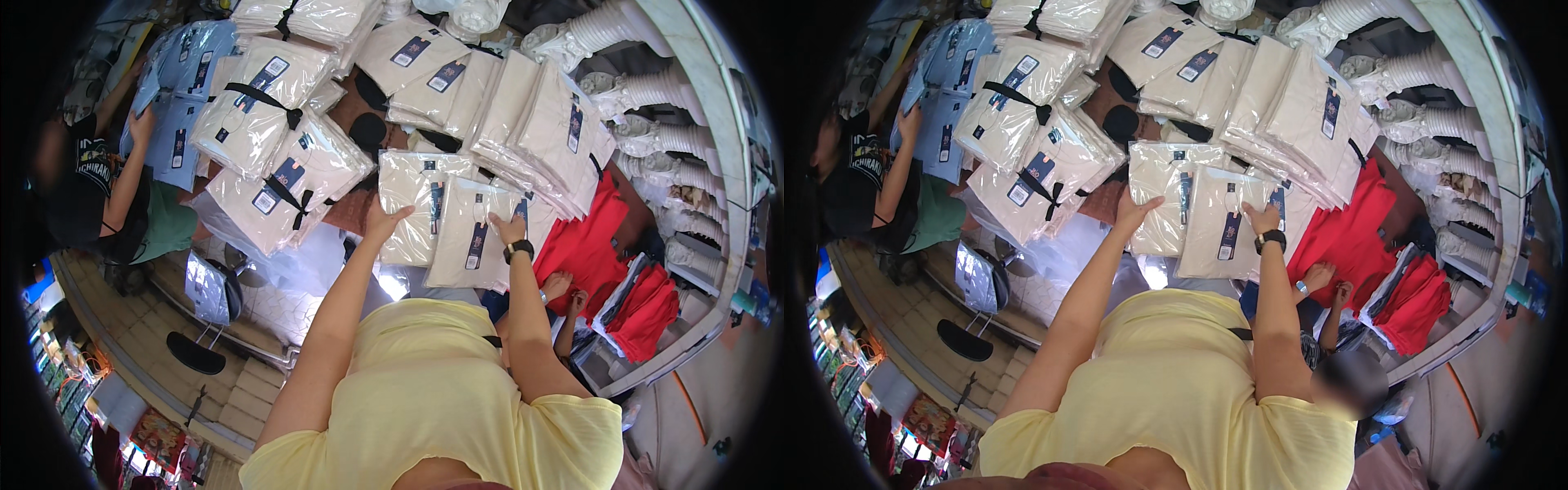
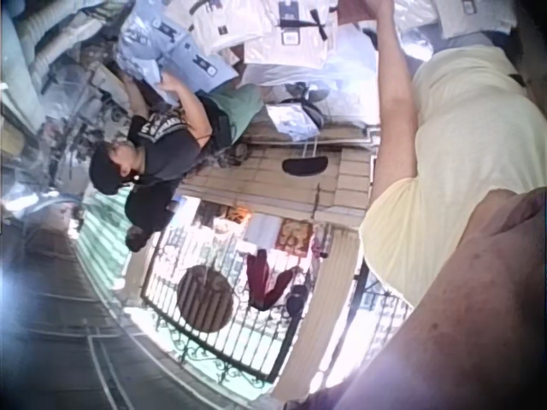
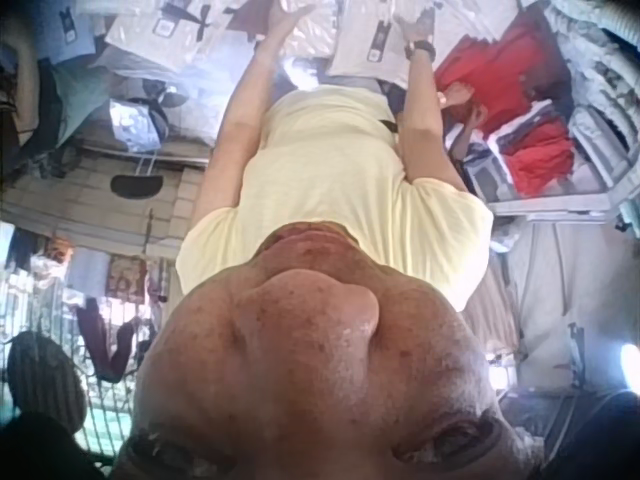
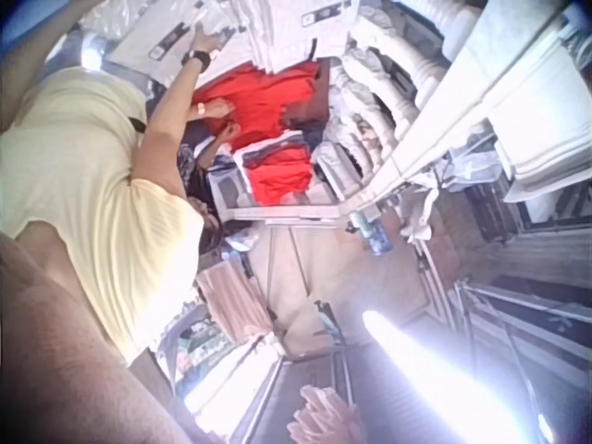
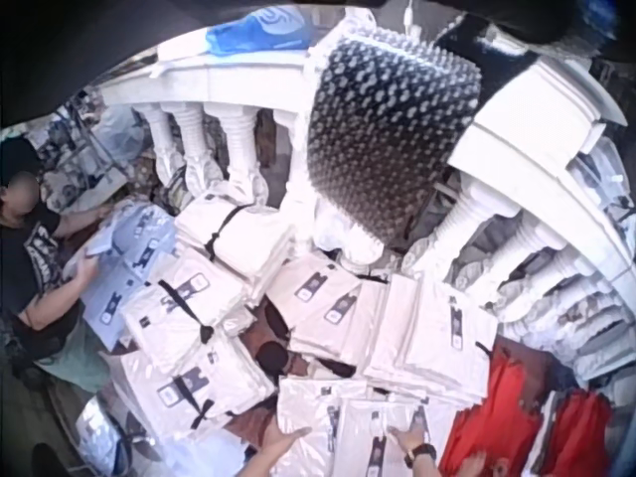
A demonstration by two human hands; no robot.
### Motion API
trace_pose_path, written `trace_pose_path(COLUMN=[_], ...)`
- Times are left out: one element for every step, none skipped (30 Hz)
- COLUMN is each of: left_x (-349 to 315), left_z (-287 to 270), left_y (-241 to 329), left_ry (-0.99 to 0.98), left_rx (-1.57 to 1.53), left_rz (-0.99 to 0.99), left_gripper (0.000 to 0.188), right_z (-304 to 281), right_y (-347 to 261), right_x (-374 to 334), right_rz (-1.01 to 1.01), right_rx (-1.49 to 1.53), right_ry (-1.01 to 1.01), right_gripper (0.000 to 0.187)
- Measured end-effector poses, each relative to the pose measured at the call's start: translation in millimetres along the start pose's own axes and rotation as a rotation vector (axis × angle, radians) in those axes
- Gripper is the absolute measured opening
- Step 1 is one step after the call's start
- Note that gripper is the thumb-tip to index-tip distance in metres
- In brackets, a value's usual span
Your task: The person sorts and stacks several plastic-packaged shirts on a table, occasionally tying a black ribbon around a package and moving them between different piles.
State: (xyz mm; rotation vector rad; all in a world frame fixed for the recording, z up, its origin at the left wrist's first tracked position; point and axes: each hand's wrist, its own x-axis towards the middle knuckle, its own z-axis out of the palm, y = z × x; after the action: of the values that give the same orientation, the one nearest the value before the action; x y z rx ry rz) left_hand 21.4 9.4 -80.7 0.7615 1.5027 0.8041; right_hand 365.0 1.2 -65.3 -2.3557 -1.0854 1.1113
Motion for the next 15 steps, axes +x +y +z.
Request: trace_pose_path(left_x=[0, 1, 0, 0, 0, 0, -1, -1, -2, -3, -1, 2, 5, 10, 18], left_z=[-2, -3, -7, -6, -6, -7, -8, -5, -5, -4, -3, -6, -8, -15, -19], left_y=[-1, -1, -4, -4, -2, 1, 3, 10, 14, 17, 16, 9, 2, -7, -13], left_ry=[-0.005, 0.002, 0.016, 0.015, 0.008, 0.004, 0.003, -0.004, -0.005, -0.005, -0.042, -0.072, -0.102, -0.107, -0.119], left_rx=[0.004, 0.019, 0.037, 0.052, 0.022, -0.007, -0.036, -0.023, -0.007, 0.008, 0.023, 0.039, 0.054, -0.156, -0.367], left_rz=[-0.002, 0.0, -0.001, 0.002, -0.015, -0.034, -0.053, -0.039, -0.028, -0.018, 0.003, 0.023, 0.042, -0.058, -0.153], left_gripper=[0.072, 0.072, 0.073, 0.073, 0.076, 0.079, 0.082, 0.083, 0.083, 0.084, 0.082, 0.081, 0.079, 0.077, 0.076], right_z=[-2, -6, -15, -26, -36, -45, -54, -60, -59, -55, -46, -32, -12, 8, 31], right_y=[1, -4, -23, -33, -40, -48, -58, -65, -71, -76, -77, -86, -89, -98, -84], right_x=[-3, -9, -22, -32, -40, -46, -52, -54, -53, -49, -37, -27, -15, -9, 7], right_rz=[-0.018, -0.038, -0.085, -0.076, -0.067, -0.057, 0.01, 0.025, 0.043, 0.06, 0.072, 0.082, 0.111, 0.147, -0.022], right_rx=[0.196, 0.394, 0.492, 0.552, 0.611, 0.67, 0.66, 0.694, 0.729, 0.764, 0.733, 0.756, 0.73, 0.663, 0.504], right_ry=[-0.088, -0.173, -0.308, -0.376, -0.443, -0.513, -0.595, -0.599, -0.609, -0.619, -0.587, -0.634, -0.596, -0.523, -0.449], right_gripper=[0.058, 0.05, 0.04, 0.042, 0.043, 0.045, 0.05, 0.051, 0.051, 0.052, 0.054, 0.057, 0.059, 0.058, 0.056])
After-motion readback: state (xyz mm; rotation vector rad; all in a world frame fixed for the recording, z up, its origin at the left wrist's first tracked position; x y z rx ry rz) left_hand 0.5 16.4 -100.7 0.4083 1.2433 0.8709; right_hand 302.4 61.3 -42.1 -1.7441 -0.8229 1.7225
